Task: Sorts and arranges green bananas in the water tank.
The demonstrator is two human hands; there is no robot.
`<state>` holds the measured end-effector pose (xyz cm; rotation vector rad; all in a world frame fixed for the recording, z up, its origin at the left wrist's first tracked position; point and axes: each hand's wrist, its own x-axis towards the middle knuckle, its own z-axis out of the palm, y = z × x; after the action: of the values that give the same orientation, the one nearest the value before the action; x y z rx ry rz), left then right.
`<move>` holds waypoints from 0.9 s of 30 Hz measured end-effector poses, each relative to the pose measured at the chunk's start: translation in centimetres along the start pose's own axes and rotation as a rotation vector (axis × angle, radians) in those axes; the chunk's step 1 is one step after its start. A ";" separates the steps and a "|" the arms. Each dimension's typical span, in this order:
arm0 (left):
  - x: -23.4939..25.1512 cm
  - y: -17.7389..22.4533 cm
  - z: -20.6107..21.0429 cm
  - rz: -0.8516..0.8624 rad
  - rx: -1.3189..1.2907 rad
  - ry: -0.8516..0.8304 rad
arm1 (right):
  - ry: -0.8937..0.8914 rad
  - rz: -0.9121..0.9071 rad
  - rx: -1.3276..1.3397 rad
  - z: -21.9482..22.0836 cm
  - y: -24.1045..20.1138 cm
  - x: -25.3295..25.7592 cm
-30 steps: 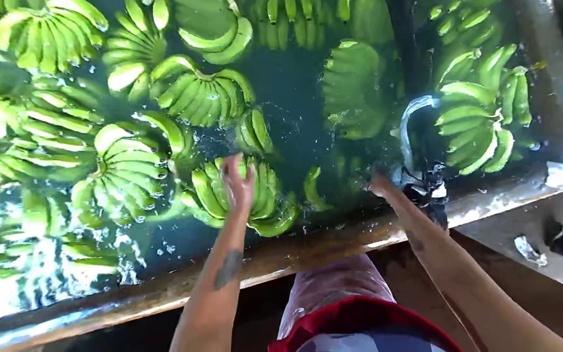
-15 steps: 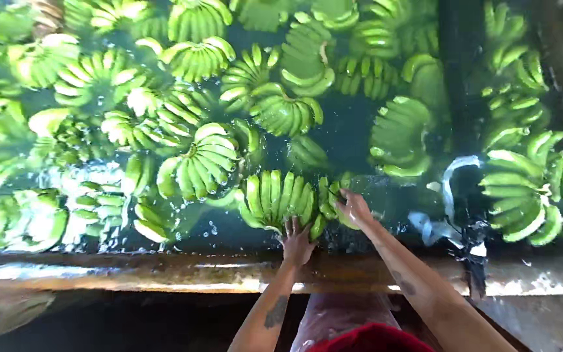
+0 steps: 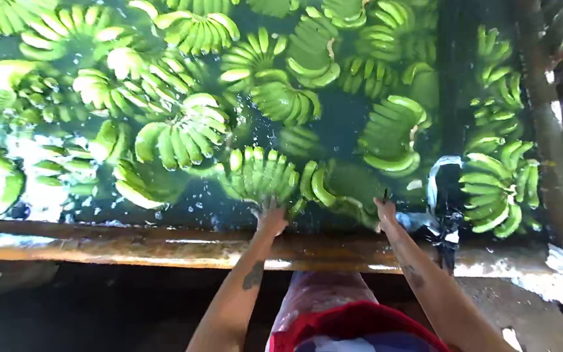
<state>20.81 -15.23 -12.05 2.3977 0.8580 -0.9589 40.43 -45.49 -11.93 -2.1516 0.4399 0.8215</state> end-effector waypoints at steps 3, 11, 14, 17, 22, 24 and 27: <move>-2.9 -2.3 0.0 0.034 -0.089 0.132 | -0.110 -0.071 0.069 2.6 -0.7 0.6; -6.1 -4.2 5.6 -0.068 -0.110 0.533 | -0.239 -0.094 -0.359 8.6 -1.0 -1.6; -6.6 -3.6 5.1 -0.088 -0.092 0.518 | -0.262 -0.069 -0.347 10.5 -2.8 -2.9; -6.7 -3.4 5.0 -0.111 -0.040 0.475 | -0.289 -0.078 -0.319 12.4 -3.7 -3.6; -5.8 -5.0 6.6 -0.100 0.031 0.508 | -0.463 -0.100 -0.285 14.2 -4.3 -2.4; -5.4 -5.5 7.0 -0.104 0.045 0.517 | -0.569 -0.122 -0.285 13.4 -4.5 -1.4; -5.0 -6.0 7.5 -0.092 0.061 0.553 | -0.671 -0.212 -0.189 11.1 -4.5 -0.5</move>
<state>10.46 -17.13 -14.40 2.7425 1.1451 -0.3443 37.94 -34.13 -14.59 -1.8893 -0.2131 1.4204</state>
